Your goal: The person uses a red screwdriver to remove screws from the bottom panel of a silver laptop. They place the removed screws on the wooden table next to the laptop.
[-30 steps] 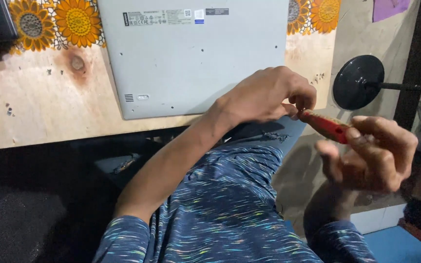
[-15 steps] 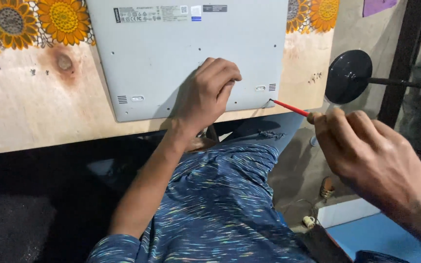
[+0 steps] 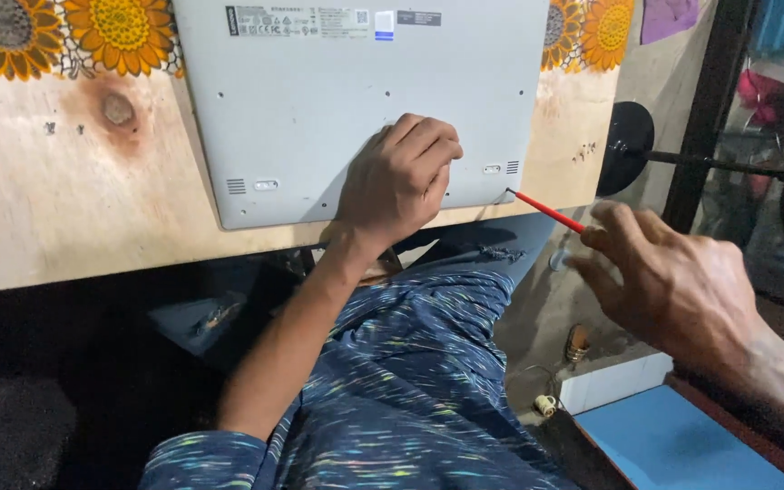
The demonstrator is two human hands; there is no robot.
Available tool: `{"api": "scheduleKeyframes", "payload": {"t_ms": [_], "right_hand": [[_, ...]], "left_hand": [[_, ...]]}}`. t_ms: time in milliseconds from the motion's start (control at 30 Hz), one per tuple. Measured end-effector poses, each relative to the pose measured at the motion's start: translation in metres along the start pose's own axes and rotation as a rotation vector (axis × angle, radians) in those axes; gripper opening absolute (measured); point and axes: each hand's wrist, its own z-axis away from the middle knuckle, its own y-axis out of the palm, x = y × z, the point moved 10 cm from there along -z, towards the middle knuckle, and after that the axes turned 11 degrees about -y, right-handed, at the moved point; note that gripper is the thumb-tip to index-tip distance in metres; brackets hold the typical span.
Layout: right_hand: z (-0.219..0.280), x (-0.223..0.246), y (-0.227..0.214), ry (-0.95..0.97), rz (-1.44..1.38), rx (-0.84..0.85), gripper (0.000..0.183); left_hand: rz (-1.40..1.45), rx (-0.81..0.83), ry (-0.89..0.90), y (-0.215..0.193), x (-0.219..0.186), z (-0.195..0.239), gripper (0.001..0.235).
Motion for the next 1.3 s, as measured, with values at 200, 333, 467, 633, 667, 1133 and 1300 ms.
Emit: {"api": "scheduleKeyframes", "payload": {"t_ms": [200,333,467,633,667,1133,1300], "right_hand": [[0.022,0.059,-0.029,-0.466,0.627,-0.417,0.01],[0.027,0.068,-0.014,-0.567,0.75,-0.451,0.006],[0.007,0.046,-0.002,-0.482,0.421,-0.207,0.016],[-0.018,-0.002,-0.001,-0.092,-0.183,-0.052,0.019],[-0.021,-0.019,0.005,0.085,-0.42,0.035,0.02],[0.002,-0.007,-0.003,-0.097,-0.599,-0.272,0.017],[0.033,0.064,-0.024,-0.616,0.643,-0.424,0.013]], "left_hand": [[0.046,0.024,0.007,0.001,0.003,0.003,0.018],[0.043,0.021,0.011,0.002,0.003,0.005,0.02],[-0.024,0.034,0.016,0.007,0.002,0.008,0.017],[-0.05,0.056,0.021,0.01,0.004,0.01,0.017],[-0.055,0.051,0.015,0.009,0.004,0.01,0.017],[-0.065,0.027,0.034,0.009,0.001,0.006,0.016],[-0.052,0.042,0.032,0.012,0.002,0.009,0.017]]}}
